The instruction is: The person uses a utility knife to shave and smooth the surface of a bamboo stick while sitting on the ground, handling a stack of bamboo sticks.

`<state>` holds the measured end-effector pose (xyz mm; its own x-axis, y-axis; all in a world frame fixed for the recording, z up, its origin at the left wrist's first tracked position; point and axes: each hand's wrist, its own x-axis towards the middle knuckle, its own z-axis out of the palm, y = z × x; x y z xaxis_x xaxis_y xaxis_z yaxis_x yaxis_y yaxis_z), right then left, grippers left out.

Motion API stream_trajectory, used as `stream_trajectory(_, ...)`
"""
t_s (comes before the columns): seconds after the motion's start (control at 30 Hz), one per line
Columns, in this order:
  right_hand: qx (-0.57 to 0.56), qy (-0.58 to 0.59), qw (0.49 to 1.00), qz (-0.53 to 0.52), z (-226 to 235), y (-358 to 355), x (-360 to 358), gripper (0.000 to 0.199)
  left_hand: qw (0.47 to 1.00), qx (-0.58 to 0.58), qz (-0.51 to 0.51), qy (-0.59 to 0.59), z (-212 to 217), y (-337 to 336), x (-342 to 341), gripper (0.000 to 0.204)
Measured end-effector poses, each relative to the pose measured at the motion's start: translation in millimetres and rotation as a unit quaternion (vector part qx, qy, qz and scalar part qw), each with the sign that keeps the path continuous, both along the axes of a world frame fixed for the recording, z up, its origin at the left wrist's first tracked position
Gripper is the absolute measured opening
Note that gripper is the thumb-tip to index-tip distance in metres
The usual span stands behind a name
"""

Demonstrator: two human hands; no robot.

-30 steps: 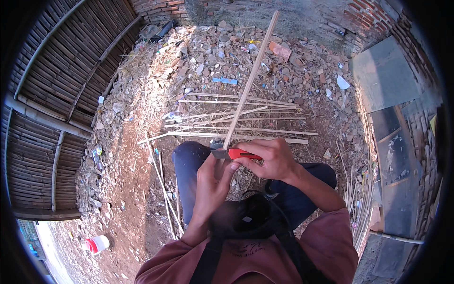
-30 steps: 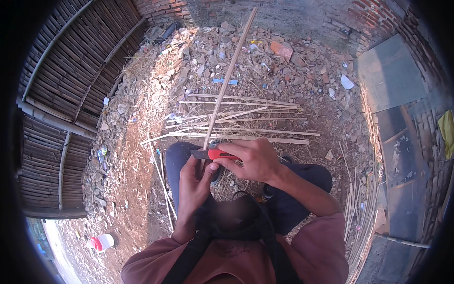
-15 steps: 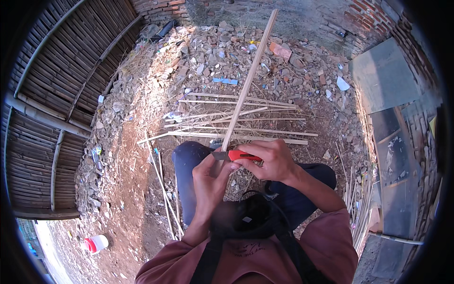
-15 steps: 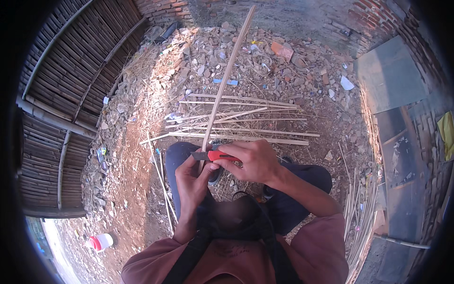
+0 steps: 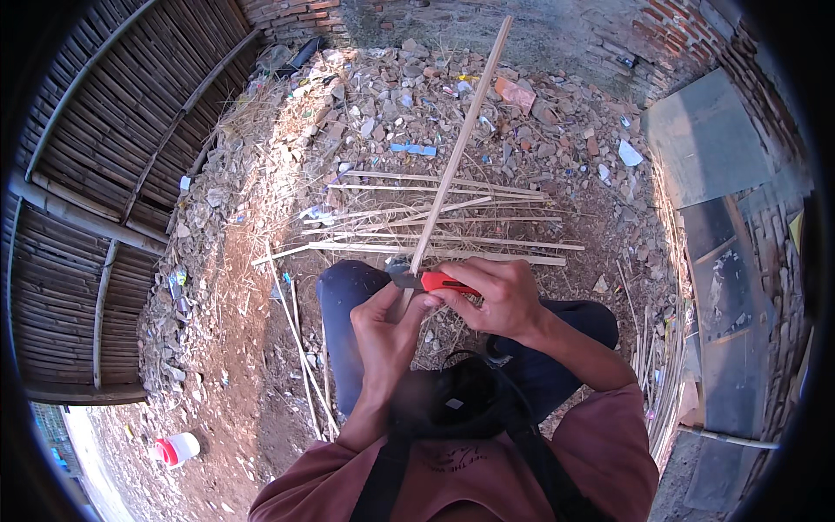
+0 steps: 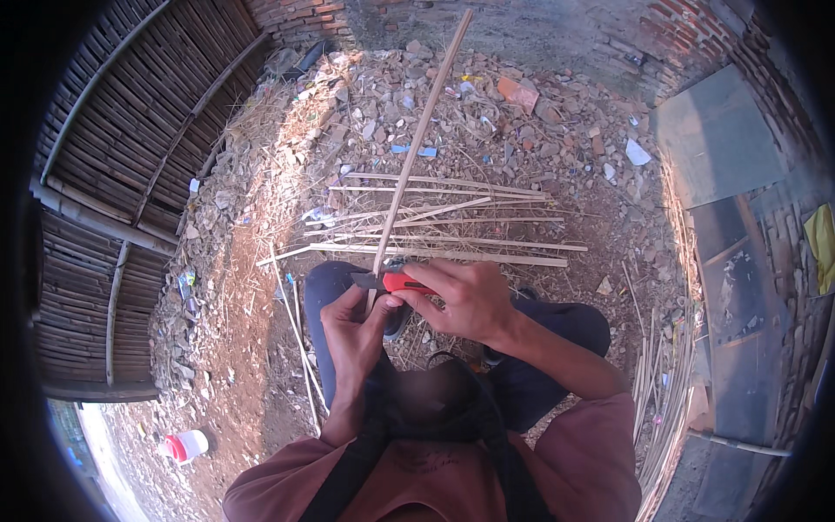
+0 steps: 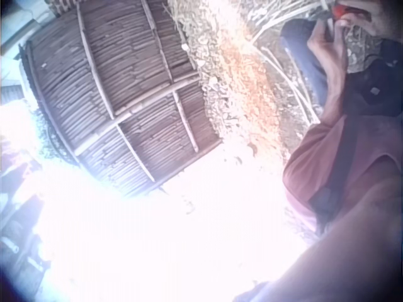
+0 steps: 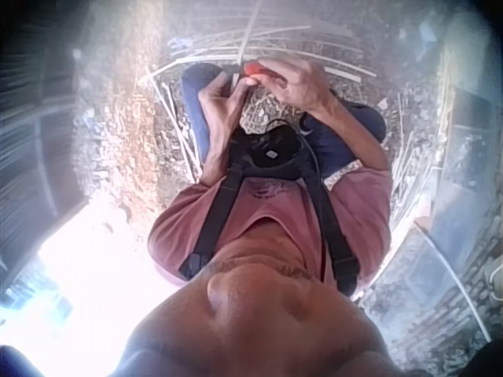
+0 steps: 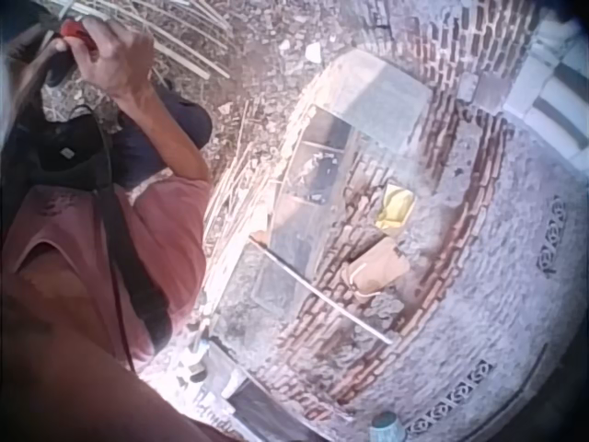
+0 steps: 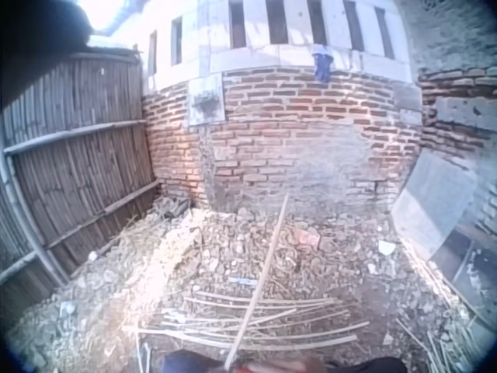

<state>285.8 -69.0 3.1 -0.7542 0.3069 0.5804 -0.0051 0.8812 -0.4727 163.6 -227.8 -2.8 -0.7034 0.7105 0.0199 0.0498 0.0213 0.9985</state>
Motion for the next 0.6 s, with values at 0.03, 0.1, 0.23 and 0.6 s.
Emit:
stream_trajectory(0.03, 0.007, -0.006, 1.000, -0.009, 0.3, -0.5, 0.5, 0.032, 1.000, -0.003, 0.007, 0.005, 0.5, 0.7, 0.5, 0.023)
stream_trajectory(0.1, 0.012, 0.004, 1.000, -0.015, -2.0, -1.3, -0.5, 0.033, 1.000, 0.000, 0.014, 0.014, -0.8, 1.9, 1.2, 0.020)
stream_trajectory(0.23, 0.020, 0.014, 0.999, -0.035, -1.6, -3.9, -0.1, 0.034, 0.999, -0.014, 0.024, 0.028, 1.0, 1.3, 1.3, 0.016)
stream_trajectory(0.6, 0.045, 0.011, 0.997, -0.063, 7.4, -1.7, 1.7, 0.035, 0.993, -0.025, 0.024, 0.109, 6.0, 1.7, 6.6, 0.019)
